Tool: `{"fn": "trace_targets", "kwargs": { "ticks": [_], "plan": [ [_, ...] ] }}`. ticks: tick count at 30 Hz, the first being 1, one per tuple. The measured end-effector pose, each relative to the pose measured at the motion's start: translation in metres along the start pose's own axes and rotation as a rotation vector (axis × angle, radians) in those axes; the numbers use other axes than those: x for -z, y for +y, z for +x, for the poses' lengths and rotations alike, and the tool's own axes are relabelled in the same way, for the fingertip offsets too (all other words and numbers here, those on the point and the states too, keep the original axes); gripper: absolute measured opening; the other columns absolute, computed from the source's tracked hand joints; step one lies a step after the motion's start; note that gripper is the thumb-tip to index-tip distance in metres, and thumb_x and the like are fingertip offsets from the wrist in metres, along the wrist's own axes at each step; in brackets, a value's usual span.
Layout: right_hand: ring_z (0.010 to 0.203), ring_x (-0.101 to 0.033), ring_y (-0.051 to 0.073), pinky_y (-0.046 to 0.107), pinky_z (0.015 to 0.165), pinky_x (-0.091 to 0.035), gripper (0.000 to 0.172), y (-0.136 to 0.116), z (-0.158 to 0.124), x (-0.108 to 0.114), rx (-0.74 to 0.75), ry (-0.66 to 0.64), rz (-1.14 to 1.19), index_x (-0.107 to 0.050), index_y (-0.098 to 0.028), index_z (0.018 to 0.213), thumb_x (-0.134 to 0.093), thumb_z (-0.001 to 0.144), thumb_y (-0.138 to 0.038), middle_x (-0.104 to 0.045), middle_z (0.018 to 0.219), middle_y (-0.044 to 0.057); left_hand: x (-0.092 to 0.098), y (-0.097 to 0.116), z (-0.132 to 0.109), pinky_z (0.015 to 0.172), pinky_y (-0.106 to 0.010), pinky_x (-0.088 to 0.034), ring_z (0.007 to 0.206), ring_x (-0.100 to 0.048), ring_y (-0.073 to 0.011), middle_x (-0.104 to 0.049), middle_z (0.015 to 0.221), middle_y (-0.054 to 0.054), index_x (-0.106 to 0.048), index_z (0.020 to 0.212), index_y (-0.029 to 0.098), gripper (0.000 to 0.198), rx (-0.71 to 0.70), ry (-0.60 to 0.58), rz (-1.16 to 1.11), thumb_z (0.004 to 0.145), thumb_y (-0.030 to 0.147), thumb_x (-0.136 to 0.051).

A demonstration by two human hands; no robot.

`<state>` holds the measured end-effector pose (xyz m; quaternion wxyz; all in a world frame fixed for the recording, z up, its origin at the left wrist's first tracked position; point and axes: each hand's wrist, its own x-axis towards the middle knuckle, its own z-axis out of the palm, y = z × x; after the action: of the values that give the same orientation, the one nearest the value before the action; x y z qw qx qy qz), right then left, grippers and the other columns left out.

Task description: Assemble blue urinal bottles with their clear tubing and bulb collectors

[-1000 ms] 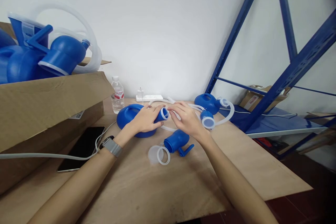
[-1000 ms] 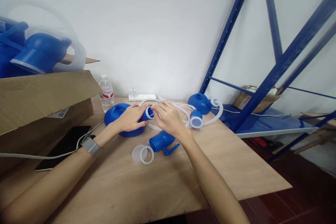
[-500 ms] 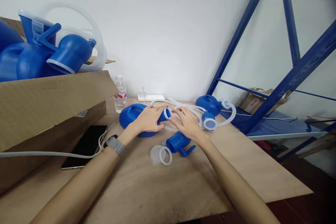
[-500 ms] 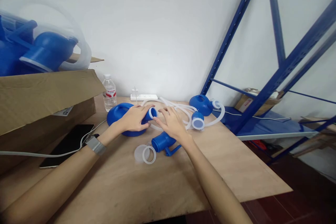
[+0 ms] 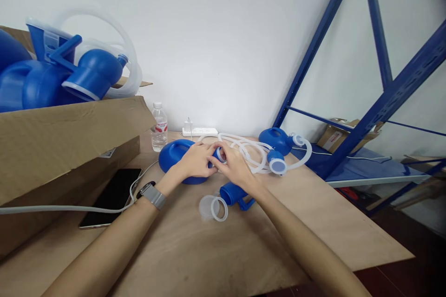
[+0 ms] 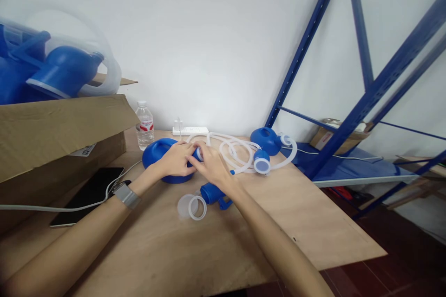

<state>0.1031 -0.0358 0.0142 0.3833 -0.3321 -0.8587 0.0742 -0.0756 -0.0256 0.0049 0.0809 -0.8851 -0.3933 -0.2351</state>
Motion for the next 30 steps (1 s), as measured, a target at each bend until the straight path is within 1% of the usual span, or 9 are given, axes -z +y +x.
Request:
{"fn": "trace_targets", "kwargs": {
  "ticks": [3, 5, 9, 11, 14, 23, 26, 28, 30],
  "plan": [
    [0.060, -0.051, 0.016, 0.028, 0.063, -0.041, 0.028, 0.004, 0.009, -0.005, -0.045, 0.051, 0.037, -0.058, -0.021, 0.104, -0.065, 0.090, -0.044, -0.052, 0.067, -0.004, -0.001, 0.000, 0.000, 0.108, -0.044, -0.042, 0.115, -0.063, -0.0316, -0.068, 0.125, -0.013, -0.053, 0.129, 0.016, 0.056, -0.004, 0.019, 0.011, 0.079, 0.039, -0.063],
    [0.056, -0.049, 0.015, 0.028, 0.061, -0.039, 0.025, 0.005, 0.011, -0.005, -0.072, 0.054, 0.072, -0.057, -0.021, 0.101, -0.061, 0.092, -0.044, -0.049, 0.064, -0.005, 0.001, 0.001, 0.000, 0.105, -0.045, -0.043, 0.111, -0.065, -0.0318, -0.070, 0.119, -0.013, -0.058, 0.123, 0.016, 0.048, -0.004, 0.001, 0.018, 0.082, 0.041, -0.063],
    [0.067, -0.057, 0.017, 0.028, 0.068, -0.041, 0.021, 0.005, 0.012, 0.002, -0.087, 0.000, 0.165, -0.056, -0.022, 0.105, -0.041, 0.101, -0.036, -0.061, 0.075, -0.001, 0.004, 0.002, 0.002, 0.101, -0.046, -0.045, 0.108, -0.067, -0.0323, -0.071, 0.115, -0.015, -0.056, 0.126, 0.013, 0.050, 0.006, -0.016, 0.039, 0.089, 0.047, -0.057],
    [0.067, -0.057, 0.017, 0.029, 0.069, -0.041, 0.021, 0.007, 0.016, 0.006, -0.118, -0.013, 0.199, -0.056, -0.022, 0.104, -0.039, 0.102, -0.034, -0.060, 0.070, -0.002, 0.005, 0.002, 0.003, 0.100, -0.047, -0.045, 0.106, -0.067, -0.0325, -0.071, 0.114, -0.016, -0.054, 0.127, 0.012, 0.052, 0.013, -0.019, 0.051, 0.092, 0.050, -0.054],
    [0.059, -0.052, 0.017, 0.028, 0.064, -0.039, 0.020, 0.009, 0.022, 0.010, -0.149, -0.053, 0.221, -0.055, -0.022, 0.101, -0.040, 0.101, -0.035, -0.050, 0.057, -0.006, 0.004, 0.001, 0.003, 0.099, -0.047, -0.046, 0.103, -0.067, -0.0327, -0.072, 0.109, -0.016, -0.056, 0.122, 0.012, 0.046, 0.012, -0.035, 0.072, 0.093, 0.048, -0.053],
    [0.052, -0.042, 0.014, 0.026, 0.059, -0.033, 0.012, 0.004, 0.026, 0.010, -0.167, -0.062, 0.188, -0.051, -0.023, 0.097, -0.051, 0.094, -0.035, -0.044, 0.052, -0.010, 0.002, 0.001, 0.003, 0.104, -0.046, -0.043, 0.108, -0.065, -0.0312, -0.071, 0.111, -0.015, -0.062, 0.108, 0.014, 0.031, -0.041, -0.043, 0.109, 0.095, 0.039, -0.050],
    [0.051, -0.042, 0.013, 0.025, 0.056, -0.032, 0.014, 0.007, 0.027, 0.012, -0.184, -0.068, 0.239, -0.050, -0.023, 0.097, -0.050, 0.095, -0.037, -0.047, 0.054, -0.009, 0.002, 0.001, 0.003, 0.104, -0.047, -0.041, 0.112, -0.064, -0.0323, -0.070, 0.116, -0.017, -0.060, 0.115, 0.012, 0.036, -0.037, -0.046, 0.120, 0.095, 0.040, -0.049],
    [0.051, -0.043, 0.013, 0.025, 0.055, -0.032, 0.018, 0.009, 0.026, 0.015, -0.198, -0.090, 0.302, -0.051, -0.023, 0.101, -0.046, 0.097, -0.039, -0.048, 0.055, -0.009, 0.002, 0.001, 0.002, 0.105, -0.047, -0.040, 0.116, -0.062, -0.0324, -0.068, 0.123, -0.018, -0.056, 0.125, 0.010, 0.043, -0.041, -0.036, 0.128, 0.096, 0.041, -0.048],
    [0.052, -0.044, 0.013, 0.025, 0.055, -0.034, 0.021, 0.009, 0.023, 0.018, -0.191, -0.112, 0.312, -0.051, -0.022, 0.106, -0.045, 0.098, -0.041, -0.049, 0.057, -0.008, 0.001, 0.001, 0.003, 0.107, -0.047, -0.038, 0.117, -0.062, -0.0317, -0.068, 0.125, -0.017, -0.055, 0.127, 0.011, 0.043, -0.042, -0.038, 0.137, 0.097, 0.041, -0.047]
  ]
}}
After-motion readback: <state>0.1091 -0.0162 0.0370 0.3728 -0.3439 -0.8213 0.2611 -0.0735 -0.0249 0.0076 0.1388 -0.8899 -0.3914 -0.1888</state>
